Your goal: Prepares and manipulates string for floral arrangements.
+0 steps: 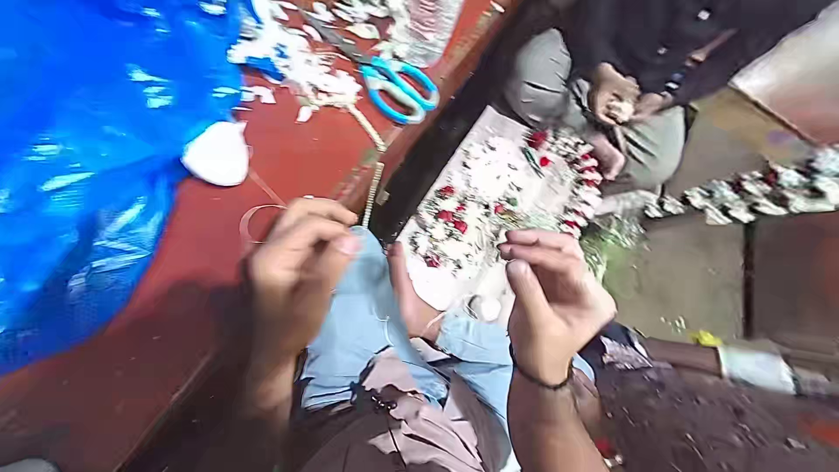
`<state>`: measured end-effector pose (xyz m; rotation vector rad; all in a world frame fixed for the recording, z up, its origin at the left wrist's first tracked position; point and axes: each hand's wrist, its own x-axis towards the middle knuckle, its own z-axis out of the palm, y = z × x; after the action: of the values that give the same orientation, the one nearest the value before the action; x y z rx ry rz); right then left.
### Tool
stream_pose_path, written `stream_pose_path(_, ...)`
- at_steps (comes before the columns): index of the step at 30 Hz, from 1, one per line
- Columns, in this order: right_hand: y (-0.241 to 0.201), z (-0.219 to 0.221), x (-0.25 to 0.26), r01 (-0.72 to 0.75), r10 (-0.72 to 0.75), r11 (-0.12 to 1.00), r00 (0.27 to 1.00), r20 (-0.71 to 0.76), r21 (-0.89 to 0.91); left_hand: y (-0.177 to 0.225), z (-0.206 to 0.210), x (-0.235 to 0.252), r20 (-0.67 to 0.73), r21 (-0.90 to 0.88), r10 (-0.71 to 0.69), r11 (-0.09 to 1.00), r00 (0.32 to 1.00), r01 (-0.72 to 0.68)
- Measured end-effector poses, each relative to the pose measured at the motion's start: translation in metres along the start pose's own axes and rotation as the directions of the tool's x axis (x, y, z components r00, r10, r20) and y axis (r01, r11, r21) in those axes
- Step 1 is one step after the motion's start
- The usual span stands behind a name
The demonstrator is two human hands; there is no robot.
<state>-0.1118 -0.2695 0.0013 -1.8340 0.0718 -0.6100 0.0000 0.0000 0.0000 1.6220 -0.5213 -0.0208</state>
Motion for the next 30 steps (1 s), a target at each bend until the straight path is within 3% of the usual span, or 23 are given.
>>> stream_pose_path(3,0.066,-0.074,-0.042,-0.321,0.283,0.936,0.930,-0.234,-0.146,0.010,0.004,0.009,-0.034,-0.052,-0.002,0.999,0.999,0.000)
stream_pose_path(6,0.107,-0.090,-0.099,-0.490,0.471,0.811,0.871,-0.140,-0.320,0.013,0.019,0.020,0.005,-0.057,0.021,0.998,1.000,-0.021)
stream_pose_path(10,0.116,-0.029,-0.152,-0.456,0.511,0.854,0.828,0.232,-0.251,0.010,0.040,0.025,0.062,-0.036,-0.025,0.999,0.998,0.027)
stream_pose_path(12,0.108,0.013,-0.160,-0.427,0.465,0.885,0.819,0.337,-0.185,0.008,0.047,0.025,0.074,-0.043,-0.035,0.998,0.997,0.038)
stream_pose_path(15,0.096,0.064,-0.156,-0.334,0.411,0.911,0.799,0.439,-0.243,0.011,0.053,0.027,0.079,-0.037,-0.062,0.997,0.995,0.065)
stream_pose_path(17,0.095,0.084,-0.150,-0.285,0.445,0.885,0.752,0.487,-0.368,0.014,0.055,0.026,0.073,-0.026,-0.086,0.996,0.994,0.088)
stream_pose_path(19,0.103,0.094,-0.146,-0.365,0.519,0.850,0.699,0.492,-0.379,0.015,0.056,0.027,0.062,-0.028,-0.102,0.994,0.993,0.103)
stream_pose_path(21,0.111,0.089,-0.139,-0.548,0.570,0.814,0.688,0.450,-0.193,0.016,0.055,0.026,0.055,-0.040,-0.109,0.993,0.993,0.111)
stream_pose_path(23,0.113,0.065,-0.131,-0.632,0.604,0.774,0.724,0.332,-0.030,0.016,0.050,0.023,0.069,-0.022,-0.108,0.994,0.992,0.110)
stream_pose_path(24,0.115,0.047,-0.130,-0.624,0.611,0.780,0.745,0.269,-0.043,0.014,0.046,0.021,0.086,-0.011,-0.104,0.994,0.991,0.105)
stream_pose_path(26,0.130,0.012,-0.138,-0.510,0.561,0.824,0.795,0.231,-0.248,0.009,0.040,0.020,0.098,-0.005,-0.098,0.995,0.990,0.099)
stream_pose_path(28,0.140,-0.009,-0.153,-0.281,0.484,0.833,0.787,0.383,-0.476,0.002,0.037,0.022,0.099,0.014,-0.112,0.994,0.989,0.111)
stream_pose_path(30,0.135,-0.011,-0.171,-0.079,0.429,0.833,0.718,0.548,-0.548,-0.002,0.036,0.020,0.108,0.020,-0.128,0.992,0.986,0.126)
